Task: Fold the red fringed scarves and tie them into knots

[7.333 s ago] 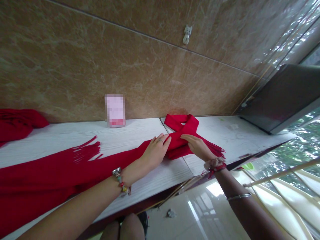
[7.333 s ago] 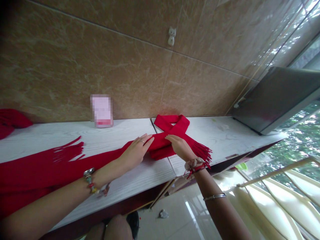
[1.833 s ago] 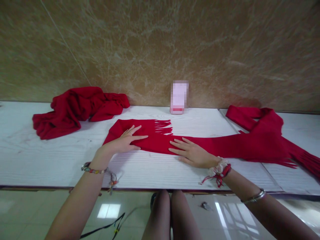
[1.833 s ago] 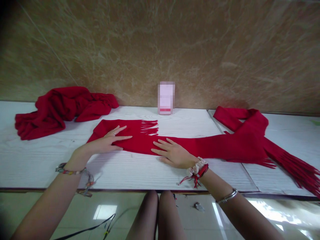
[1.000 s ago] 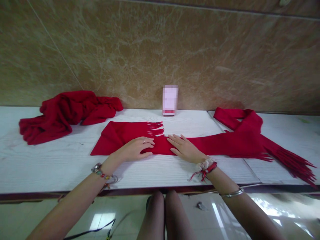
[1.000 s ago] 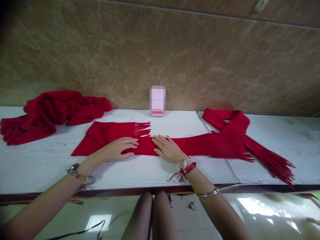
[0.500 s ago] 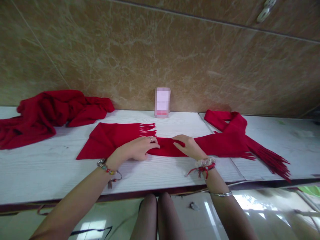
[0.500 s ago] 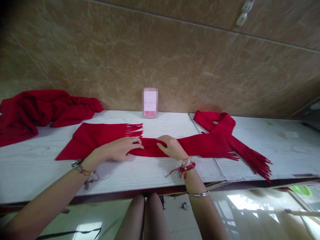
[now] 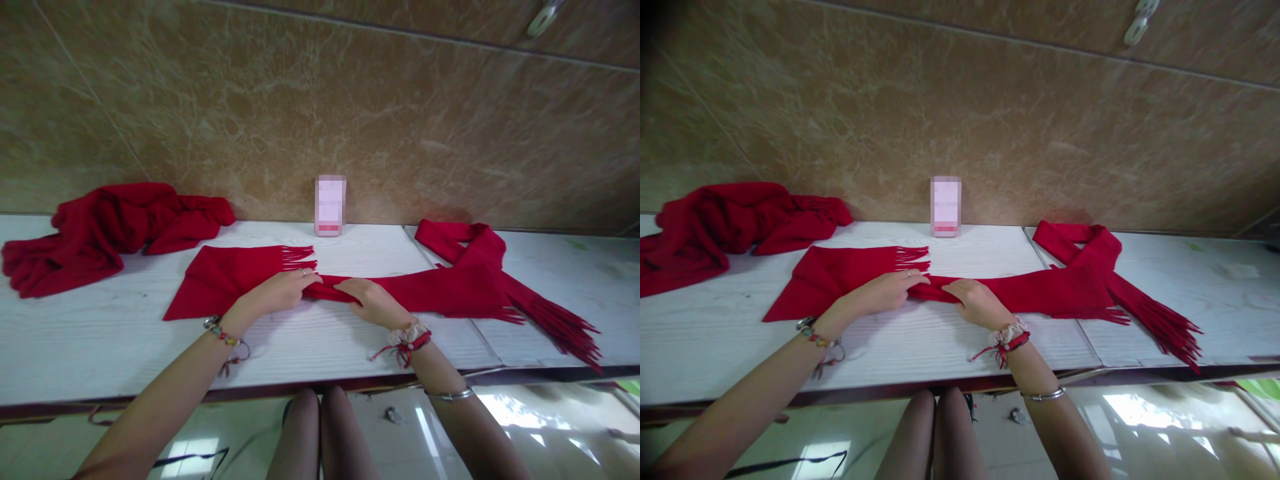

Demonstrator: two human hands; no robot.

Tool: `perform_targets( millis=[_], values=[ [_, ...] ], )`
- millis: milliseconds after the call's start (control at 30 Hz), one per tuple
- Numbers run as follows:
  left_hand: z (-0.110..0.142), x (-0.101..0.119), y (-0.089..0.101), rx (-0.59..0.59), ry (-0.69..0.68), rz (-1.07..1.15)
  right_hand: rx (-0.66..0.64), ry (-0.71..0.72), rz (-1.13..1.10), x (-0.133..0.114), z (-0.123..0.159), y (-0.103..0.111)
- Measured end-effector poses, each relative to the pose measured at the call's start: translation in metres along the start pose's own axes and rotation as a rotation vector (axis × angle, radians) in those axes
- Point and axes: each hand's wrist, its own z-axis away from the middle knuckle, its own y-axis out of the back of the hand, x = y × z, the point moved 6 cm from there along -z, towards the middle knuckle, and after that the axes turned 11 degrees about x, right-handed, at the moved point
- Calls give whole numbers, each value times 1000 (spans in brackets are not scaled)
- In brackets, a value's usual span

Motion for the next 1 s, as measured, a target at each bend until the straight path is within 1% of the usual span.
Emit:
perform_targets(
  millis=[133,233,367,467,533,633,700,767,867,1000],
  values=[
    [1,12,2,-3,-55,-44,-3,-73,15,4,-1,-1],
    [-2,15,-3,25,-45,-117,5,-100,10,8,-1,-2],
    [-3,3,-7,50,-26,-98,-2,-123,16,14,0,-1],
    [3,-7,-5,6,-34,-45,-9,-126,-1,14,1,0],
    [6,-9,-2,-35,-19,-36,-1,-135,-5,15,1,1],
    [5,1,0,-45,4,-61,28,-161,-2,16,1,3],
    [0,9,-1,-4,29,-97,44,-176,-4,17,0,3],
    [-5,12,-4,31,60,-118,49,-195,-6,18,-1,3],
    [-6,5,-4,34,73,-49,55,-229,-16,19,-1,3],
    [1,-14,10,21,51,117,81,-250,-52,19,-2,5]
  ],
)
